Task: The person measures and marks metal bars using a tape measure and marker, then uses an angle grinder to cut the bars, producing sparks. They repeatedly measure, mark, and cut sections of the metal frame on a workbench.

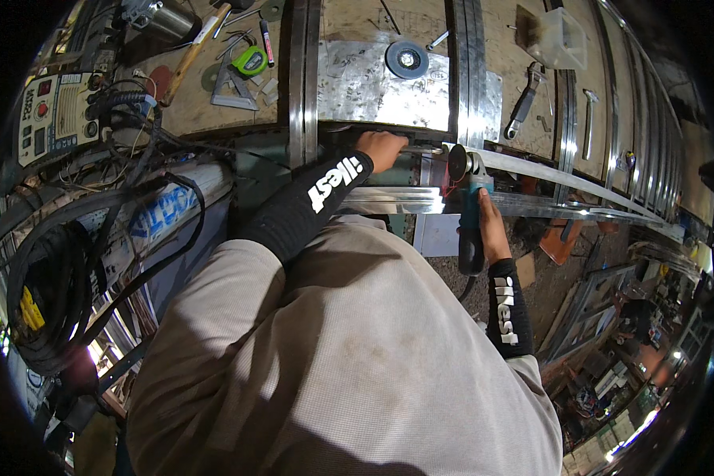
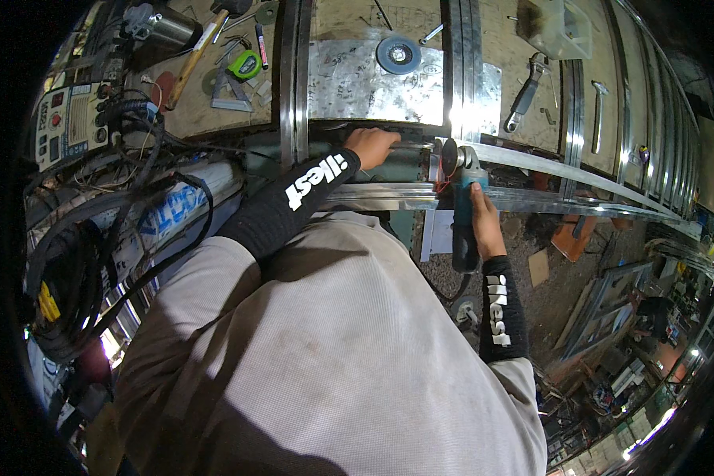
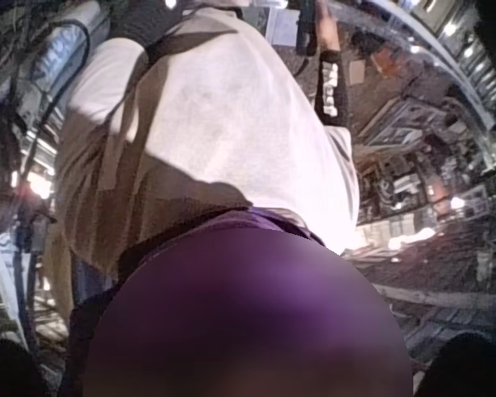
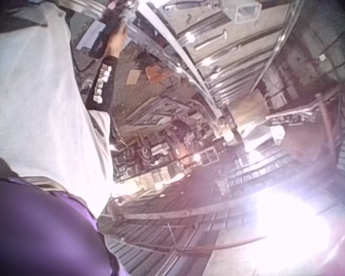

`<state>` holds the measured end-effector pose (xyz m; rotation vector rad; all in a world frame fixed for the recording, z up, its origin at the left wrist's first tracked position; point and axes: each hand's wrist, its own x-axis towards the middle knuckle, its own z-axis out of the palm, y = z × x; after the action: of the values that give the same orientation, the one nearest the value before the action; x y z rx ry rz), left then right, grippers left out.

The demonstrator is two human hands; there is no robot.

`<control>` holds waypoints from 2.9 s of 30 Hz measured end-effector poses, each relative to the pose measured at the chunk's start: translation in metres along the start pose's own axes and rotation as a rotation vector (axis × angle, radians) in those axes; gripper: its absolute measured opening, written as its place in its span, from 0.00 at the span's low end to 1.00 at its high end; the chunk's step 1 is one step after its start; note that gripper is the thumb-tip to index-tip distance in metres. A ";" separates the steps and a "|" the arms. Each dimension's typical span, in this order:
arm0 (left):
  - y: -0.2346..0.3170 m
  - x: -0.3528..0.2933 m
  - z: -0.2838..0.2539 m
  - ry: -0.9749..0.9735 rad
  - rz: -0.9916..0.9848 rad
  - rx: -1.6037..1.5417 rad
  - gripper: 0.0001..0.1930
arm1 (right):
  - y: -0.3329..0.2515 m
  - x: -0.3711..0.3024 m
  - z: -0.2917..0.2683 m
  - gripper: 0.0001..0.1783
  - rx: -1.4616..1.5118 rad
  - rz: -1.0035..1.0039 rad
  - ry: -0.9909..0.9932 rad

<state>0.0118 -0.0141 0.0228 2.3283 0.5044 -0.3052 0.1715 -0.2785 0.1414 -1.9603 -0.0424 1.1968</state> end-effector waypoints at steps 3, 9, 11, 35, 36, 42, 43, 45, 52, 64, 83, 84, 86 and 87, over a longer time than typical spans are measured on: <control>-0.001 0.000 0.003 0.042 0.023 -0.007 0.10 | 0.000 0.001 -0.002 0.39 0.046 0.056 -0.030; 0.000 0.002 0.000 -0.034 -0.012 0.002 0.14 | -0.003 0.002 -0.001 0.39 0.052 0.016 -0.055; 0.001 0.002 -0.002 -0.035 -0.004 -0.003 0.14 | -0.004 0.000 0.001 0.40 0.064 0.025 -0.050; 0.003 0.000 -0.003 -0.034 -0.005 0.005 0.15 | -0.007 -0.006 0.002 0.41 0.020 0.044 -0.031; 0.002 0.000 -0.003 -0.034 -0.003 0.004 0.15 | -0.005 -0.006 0.002 0.41 0.027 0.052 -0.030; 0.003 0.000 -0.002 -0.032 -0.015 0.005 0.15 | 0.001 0.000 -0.001 0.39 0.056 0.048 -0.036; 0.003 0.000 -0.002 -0.034 -0.018 0.005 0.15 | 0.001 0.000 -0.001 0.38 0.062 0.045 -0.044; 0.003 0.000 -0.002 -0.033 -0.015 0.007 0.14 | 0.000 -0.002 -0.002 0.37 0.074 0.053 -0.059; 0.002 0.000 -0.001 -0.019 -0.011 0.004 0.14 | -0.008 -0.008 0.001 0.38 0.054 0.019 -0.049; 0.002 0.001 0.000 -0.020 -0.011 0.019 0.15 | 0.012 0.007 -0.002 0.33 0.070 -0.045 -0.061; 0.003 0.000 -0.001 -0.030 -0.010 0.039 0.14 | -0.006 -0.006 0.004 0.34 0.055 0.023 -0.056; 0.002 0.000 -0.001 -0.026 -0.007 0.035 0.14 | -0.006 -0.006 0.005 0.34 0.056 0.014 -0.049; 0.002 0.000 -0.001 -0.018 0.000 0.027 0.14 | -0.006 -0.005 0.005 0.34 0.057 -0.001 -0.069; 0.002 0.000 -0.001 -0.012 0.004 0.024 0.14 | -0.006 -0.004 0.005 0.33 0.049 -0.005 -0.071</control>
<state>0.0122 -0.0147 0.0243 2.3493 0.4923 -0.3248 0.1672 -0.2730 0.1474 -1.8732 -0.0541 1.2527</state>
